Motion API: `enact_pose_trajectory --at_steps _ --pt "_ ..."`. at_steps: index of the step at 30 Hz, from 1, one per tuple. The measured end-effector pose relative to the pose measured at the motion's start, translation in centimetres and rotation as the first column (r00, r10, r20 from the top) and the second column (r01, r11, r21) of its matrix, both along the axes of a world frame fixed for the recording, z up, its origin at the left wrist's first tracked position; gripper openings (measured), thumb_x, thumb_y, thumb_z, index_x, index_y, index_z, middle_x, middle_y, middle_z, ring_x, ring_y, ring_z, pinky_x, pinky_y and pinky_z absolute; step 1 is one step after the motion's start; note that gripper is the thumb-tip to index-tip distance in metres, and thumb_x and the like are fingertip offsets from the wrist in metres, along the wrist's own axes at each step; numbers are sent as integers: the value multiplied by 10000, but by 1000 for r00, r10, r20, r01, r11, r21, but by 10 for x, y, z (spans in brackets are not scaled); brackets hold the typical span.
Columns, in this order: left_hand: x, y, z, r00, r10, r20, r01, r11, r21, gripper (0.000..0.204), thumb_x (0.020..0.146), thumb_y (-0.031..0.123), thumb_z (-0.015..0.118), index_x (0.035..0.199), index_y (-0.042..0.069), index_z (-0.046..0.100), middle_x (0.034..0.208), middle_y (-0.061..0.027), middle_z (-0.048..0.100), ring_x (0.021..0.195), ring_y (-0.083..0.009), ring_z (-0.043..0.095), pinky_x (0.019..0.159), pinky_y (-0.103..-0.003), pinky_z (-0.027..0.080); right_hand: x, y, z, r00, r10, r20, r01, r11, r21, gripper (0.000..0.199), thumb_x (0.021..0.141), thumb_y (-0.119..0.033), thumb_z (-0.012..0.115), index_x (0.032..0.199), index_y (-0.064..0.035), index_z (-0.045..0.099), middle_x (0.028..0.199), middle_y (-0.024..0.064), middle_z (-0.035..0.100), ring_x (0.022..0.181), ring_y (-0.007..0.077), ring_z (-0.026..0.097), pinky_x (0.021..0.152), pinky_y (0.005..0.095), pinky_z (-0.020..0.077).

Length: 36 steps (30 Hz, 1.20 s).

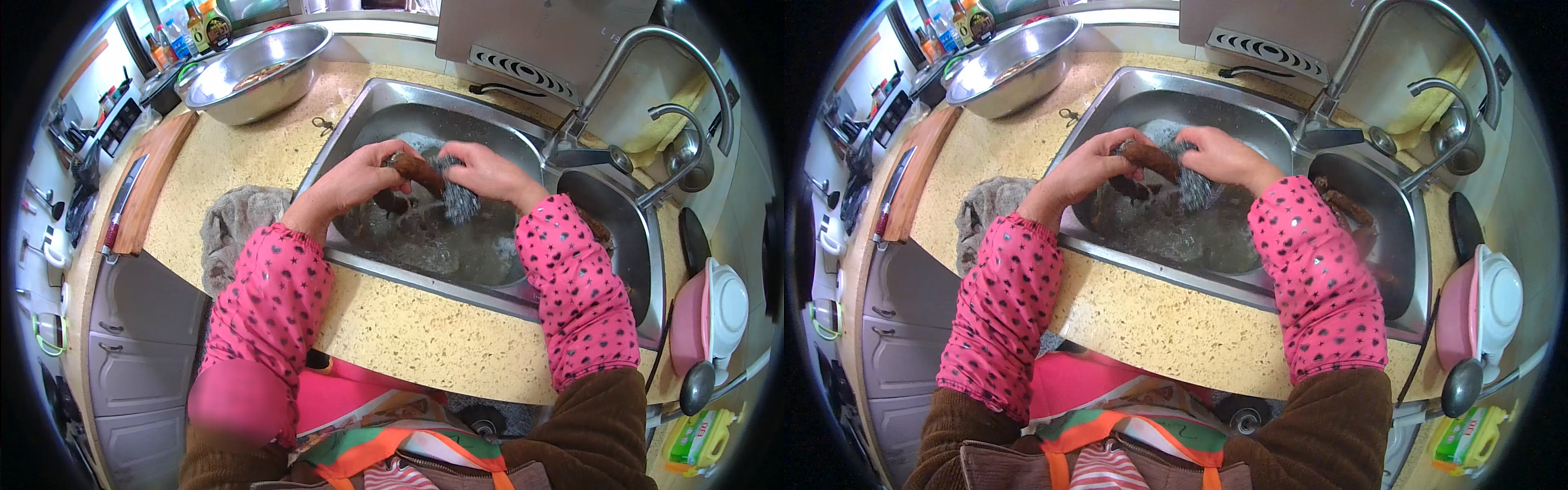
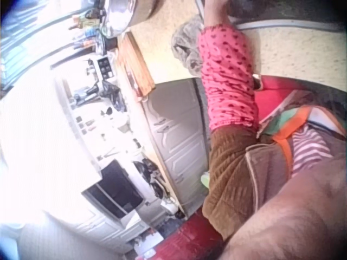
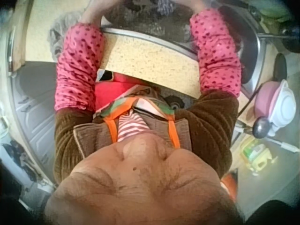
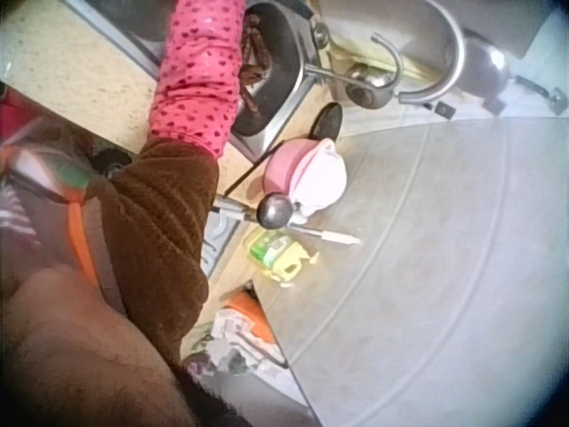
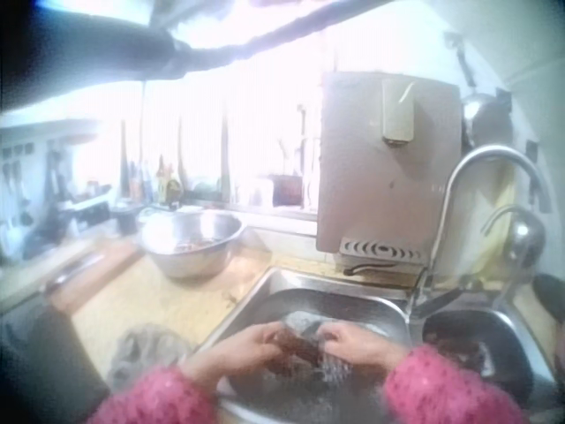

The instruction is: The person scrubs several dark brown sausages under running water in a kitchen sink using a metal scouring pad. They rotate each sausage to clean all sides and place the cleaned items into the adjacent sink basin.

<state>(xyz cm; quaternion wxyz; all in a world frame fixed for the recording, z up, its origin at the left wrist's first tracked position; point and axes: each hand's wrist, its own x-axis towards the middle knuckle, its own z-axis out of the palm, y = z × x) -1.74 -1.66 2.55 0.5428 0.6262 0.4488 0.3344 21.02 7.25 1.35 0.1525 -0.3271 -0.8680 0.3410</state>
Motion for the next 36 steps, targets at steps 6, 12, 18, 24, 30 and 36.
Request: enact_pose_trajectory --at_steps 6,12,18,24,30,36 --pt "-5 10 -10 994 23 104 -39 988 151 323 799 2 510 1109 25 598 1016 -40 629 957 -123 595 877 -248 465 4 -9 0 945 81 -318 -283 690 -666 447 785 -54 697 1207 31 576 1052 42 649 982 120 585 890 267 453" --pt "4 13 -20 950 152 272 -234 925 299 352 908 100 552 1247 8 528 1161 -75 559 1067 -133 549 930 -278 446 -30 -39 -1 913 34 -407 -323 670 -669 395 797 -107 750 1151 -10 603 1024 42 643 968 126 598 884 283 479" --pt "13 10 -24 939 293 179 -300 954 11 430 1009 396 478 1268 52 488 1062 -83 548 998 -184 549 845 -313 482 -26 -28 15 758 -311 -573 -226 700 -678 277 870 -149 703 1086 -3 609 938 66 668 819 134 644 764 277 539" --pt "21 5 -17 876 327 354 -307 945 -114 426 1004 495 433 1034 88 553 746 -10 530 596 -118 499 531 -272 433 -16 -9 12 926 -110 -361 52 984 -168 328 870 -215 707 1078 5 580 982 98 650 907 177 627 807 325 511" --pt "16 6 -13 820 368 438 -306 929 -208 482 1011 488 391 932 39 545 648 -24 479 537 -130 468 509 -292 440 -12 -18 -40 688 109 717 -185 982 29 728 743 -233 771 1344 3 434 1293 265 515 1216 370 520 1012 411 453" --pt "10 11 -16 735 432 522 -306 899 -313 419 1021 400 373 932 29 546 658 -37 490 541 -151 482 517 -311 467 -21 -13 -67 726 139 674 -271 958 94 463 763 5 595 1221 -61 574 1089 210 650 1050 397 614 876 459 508"
